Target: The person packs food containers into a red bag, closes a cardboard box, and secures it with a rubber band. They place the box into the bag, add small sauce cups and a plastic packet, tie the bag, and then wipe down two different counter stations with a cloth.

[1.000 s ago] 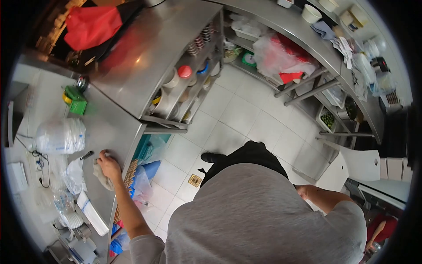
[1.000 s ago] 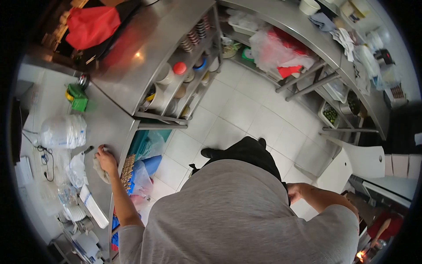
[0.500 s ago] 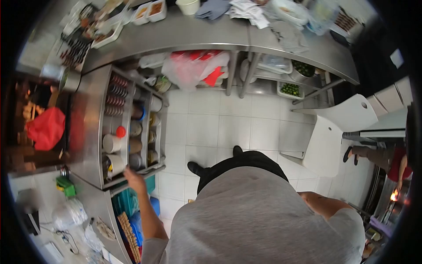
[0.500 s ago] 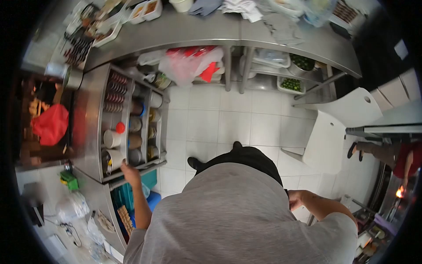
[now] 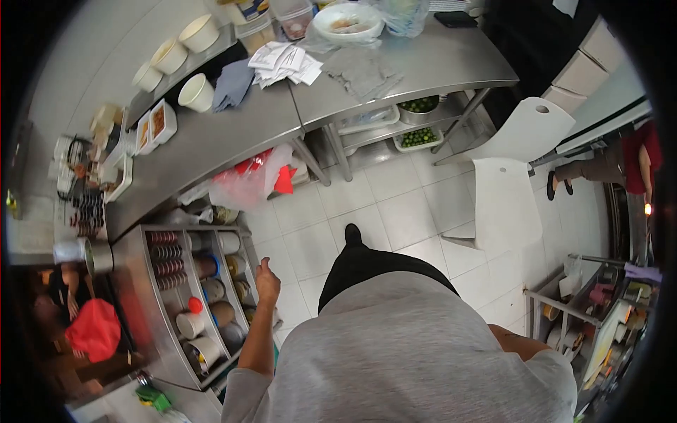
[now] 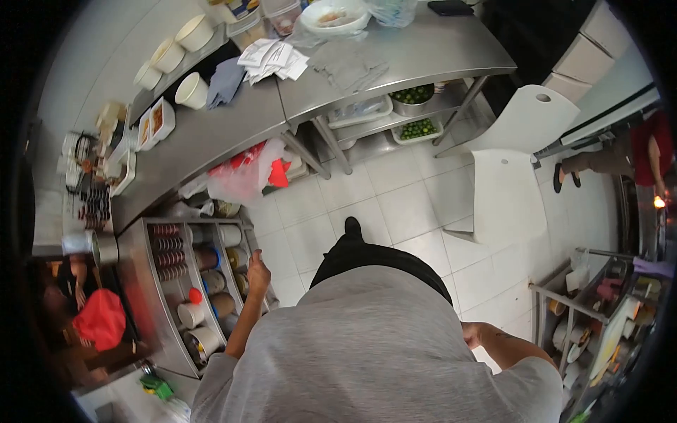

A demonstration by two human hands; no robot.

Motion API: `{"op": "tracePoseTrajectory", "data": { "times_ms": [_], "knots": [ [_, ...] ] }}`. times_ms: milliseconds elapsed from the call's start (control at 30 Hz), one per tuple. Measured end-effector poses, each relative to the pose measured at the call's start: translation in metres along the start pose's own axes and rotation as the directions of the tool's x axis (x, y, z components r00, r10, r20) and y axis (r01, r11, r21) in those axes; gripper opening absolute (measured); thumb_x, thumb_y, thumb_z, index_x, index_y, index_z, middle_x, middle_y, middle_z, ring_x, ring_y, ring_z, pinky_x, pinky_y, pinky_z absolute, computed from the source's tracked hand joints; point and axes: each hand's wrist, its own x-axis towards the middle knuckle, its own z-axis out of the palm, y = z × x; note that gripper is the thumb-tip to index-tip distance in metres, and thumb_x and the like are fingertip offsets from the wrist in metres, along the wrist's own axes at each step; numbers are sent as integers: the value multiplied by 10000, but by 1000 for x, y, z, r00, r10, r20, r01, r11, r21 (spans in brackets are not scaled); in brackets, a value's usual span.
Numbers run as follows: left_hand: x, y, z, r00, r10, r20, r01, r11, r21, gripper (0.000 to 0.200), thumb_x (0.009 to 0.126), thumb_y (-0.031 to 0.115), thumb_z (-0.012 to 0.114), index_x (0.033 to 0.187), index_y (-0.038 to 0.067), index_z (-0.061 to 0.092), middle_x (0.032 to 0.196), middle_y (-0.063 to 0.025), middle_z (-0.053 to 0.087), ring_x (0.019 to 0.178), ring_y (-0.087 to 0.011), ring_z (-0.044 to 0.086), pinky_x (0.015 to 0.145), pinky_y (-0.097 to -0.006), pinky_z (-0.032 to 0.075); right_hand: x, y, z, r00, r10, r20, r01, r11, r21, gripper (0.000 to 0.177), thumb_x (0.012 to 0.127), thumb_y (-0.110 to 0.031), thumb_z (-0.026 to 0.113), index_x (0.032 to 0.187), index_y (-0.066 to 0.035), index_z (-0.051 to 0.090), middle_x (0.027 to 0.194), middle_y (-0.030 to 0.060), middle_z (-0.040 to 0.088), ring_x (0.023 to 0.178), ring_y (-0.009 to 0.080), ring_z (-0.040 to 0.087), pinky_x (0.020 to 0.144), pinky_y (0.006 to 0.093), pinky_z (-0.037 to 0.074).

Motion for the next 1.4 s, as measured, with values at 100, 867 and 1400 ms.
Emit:
{"op": "tracePoseTrajectory", "data": {
  "times_ms": [100, 867, 1400],
  "knots": [
    [42, 5, -3, 998, 54, 10, -54, 998, -12, 416, 773, -68, 430, 1170, 53, 467, 982, -258, 559, 883, -437, 558, 783, -483, 455, 9, -7, 3, 999, -43, 33, 43, 999, 1, 418, 890, -221, 584, 1239, -6, 504, 1249, 151, 546, 1103, 249, 552, 927, 412, 464],
    [215, 358, -118, 751, 620, -228, -660, 687, -305, 137, 850, 80, 511, 973, 43, 558, 908, -152, 563, 734, -372, 586, 627, -458, 471, -98, -190, -32, 998, -55, 38, 61, 980, -189, 408, 884, -248, 579, 1219, -22, 520, 1183, 152, 589, 1050, 281, 584, 886, 443, 479],
    [278, 491, -48, 797, 322, -510, -334, 940, 71, 234, 788, 145, 587, 1017, 101, 573, 864, -108, 510, 717, -292, 578, 610, -410, 467, -271, -405, -174, 945, 322, -46, -287, 757, -588, 406, 880, -254, 578, 1218, -38, 522, 1163, 147, 600, 1029, 290, 596, 867, 453, 484]
  ]
}}
